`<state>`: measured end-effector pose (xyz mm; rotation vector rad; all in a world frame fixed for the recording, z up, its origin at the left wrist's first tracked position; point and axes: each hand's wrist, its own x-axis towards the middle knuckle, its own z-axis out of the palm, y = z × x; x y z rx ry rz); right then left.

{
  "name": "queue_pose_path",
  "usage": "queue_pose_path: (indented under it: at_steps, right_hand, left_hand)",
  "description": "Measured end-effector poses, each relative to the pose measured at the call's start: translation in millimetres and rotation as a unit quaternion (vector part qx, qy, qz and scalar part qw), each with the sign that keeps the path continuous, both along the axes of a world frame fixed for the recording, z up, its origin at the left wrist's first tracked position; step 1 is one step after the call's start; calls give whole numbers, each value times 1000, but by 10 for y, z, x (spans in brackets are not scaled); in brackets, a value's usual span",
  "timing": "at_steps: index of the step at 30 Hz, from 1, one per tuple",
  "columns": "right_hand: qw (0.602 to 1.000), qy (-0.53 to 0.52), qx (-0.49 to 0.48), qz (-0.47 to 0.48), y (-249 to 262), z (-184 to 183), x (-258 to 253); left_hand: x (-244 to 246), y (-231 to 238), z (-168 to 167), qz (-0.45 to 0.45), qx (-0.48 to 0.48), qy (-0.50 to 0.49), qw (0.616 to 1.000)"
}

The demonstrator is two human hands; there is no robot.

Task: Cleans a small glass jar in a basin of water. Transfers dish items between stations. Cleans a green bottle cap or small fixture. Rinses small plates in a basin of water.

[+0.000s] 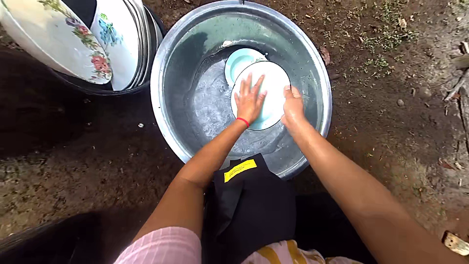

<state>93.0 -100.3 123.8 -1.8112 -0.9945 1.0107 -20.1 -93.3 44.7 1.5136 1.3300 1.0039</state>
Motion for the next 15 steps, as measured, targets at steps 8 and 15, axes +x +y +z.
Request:
queue_pose_path:
  at_steps: [8,15]
  right_hand:
    - [843,-272,197,420,-903,-873,-386]
    - [847,-328,-71,412,-1128,-1308,124]
  left_hand:
    - [-1184,-92,-50,136,-488,-280,815]
    - [-625,-289,-568,72,-207,290,931]
